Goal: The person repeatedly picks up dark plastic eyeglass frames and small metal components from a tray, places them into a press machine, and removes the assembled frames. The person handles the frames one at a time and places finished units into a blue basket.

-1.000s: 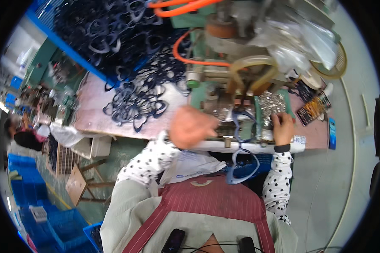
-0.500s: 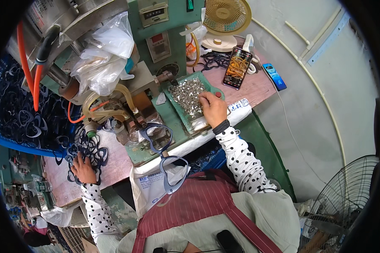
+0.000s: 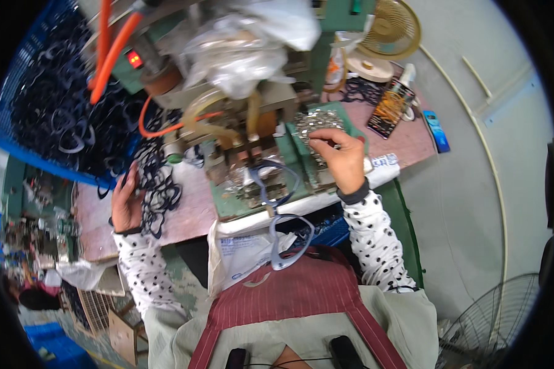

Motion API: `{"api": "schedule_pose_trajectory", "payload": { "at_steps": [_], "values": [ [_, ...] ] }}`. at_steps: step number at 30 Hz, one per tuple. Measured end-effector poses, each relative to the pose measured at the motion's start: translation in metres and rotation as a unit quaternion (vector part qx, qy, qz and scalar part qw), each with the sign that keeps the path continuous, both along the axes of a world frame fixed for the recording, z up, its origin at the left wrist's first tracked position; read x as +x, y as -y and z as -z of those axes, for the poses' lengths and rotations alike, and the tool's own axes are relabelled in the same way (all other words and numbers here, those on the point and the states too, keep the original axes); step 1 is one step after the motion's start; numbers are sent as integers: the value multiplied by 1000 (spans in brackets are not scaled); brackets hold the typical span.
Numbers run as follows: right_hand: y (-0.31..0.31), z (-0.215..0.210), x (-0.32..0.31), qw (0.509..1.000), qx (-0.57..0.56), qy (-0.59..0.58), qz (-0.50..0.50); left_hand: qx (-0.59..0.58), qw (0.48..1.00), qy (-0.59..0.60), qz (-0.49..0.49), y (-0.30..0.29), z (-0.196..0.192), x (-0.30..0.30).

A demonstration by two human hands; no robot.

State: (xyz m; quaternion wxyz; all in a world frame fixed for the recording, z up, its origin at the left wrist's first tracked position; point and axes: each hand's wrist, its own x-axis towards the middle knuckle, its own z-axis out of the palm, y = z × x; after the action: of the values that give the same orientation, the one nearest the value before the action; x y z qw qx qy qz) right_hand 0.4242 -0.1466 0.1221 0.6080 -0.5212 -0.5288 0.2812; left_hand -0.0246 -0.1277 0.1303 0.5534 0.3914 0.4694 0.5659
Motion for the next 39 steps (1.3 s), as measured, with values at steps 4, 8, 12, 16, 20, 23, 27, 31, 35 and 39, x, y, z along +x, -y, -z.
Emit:
{"api": "schedule_pose_trajectory", "payload": {
  "at_steps": [4, 8, 12, 16, 20, 23, 27, 31, 35, 39],
  "values": [
    [15, -36, -27, 988, -99, -21, -121, 190, 980, 52, -7, 1, 1, 36],
    [12, -49, -43, 985, -98, 17, -141, 300, 953, 20, -47, -2, -10, 66],
    [5, -50, -61, 985, -90, -56, -139, 322, 908, -198, -180, 18, -22, 106],
    [5, -55, -69, 975, -95, -119, -164, 338, 891, -221, -207, 41, -22, 134],
    [8, -58, -70, 977, -135, -72, -149, 579, 696, -414, -94, 49, -55, 168],
    [9, -55, -75, 982, -109, -65, -140, 373, 881, -261, -129, 45, -73, 185],
    [7, -51, -76, 984, -101, -55, -133, 352, 929, -96, -59, 34, -78, 177],
    [10, -51, -76, 981, -99, -92, -139, 337, 936, -81, -57, 34, -78, 178],
    [9, -50, -76, 979, -92, -111, -142, 323, 943, -70, -50, 35, -81, 180],
    [8, -42, -76, 980, -67, -136, -128, 453, 827, -322, -85, 50, -71, 182]
  ]
}}
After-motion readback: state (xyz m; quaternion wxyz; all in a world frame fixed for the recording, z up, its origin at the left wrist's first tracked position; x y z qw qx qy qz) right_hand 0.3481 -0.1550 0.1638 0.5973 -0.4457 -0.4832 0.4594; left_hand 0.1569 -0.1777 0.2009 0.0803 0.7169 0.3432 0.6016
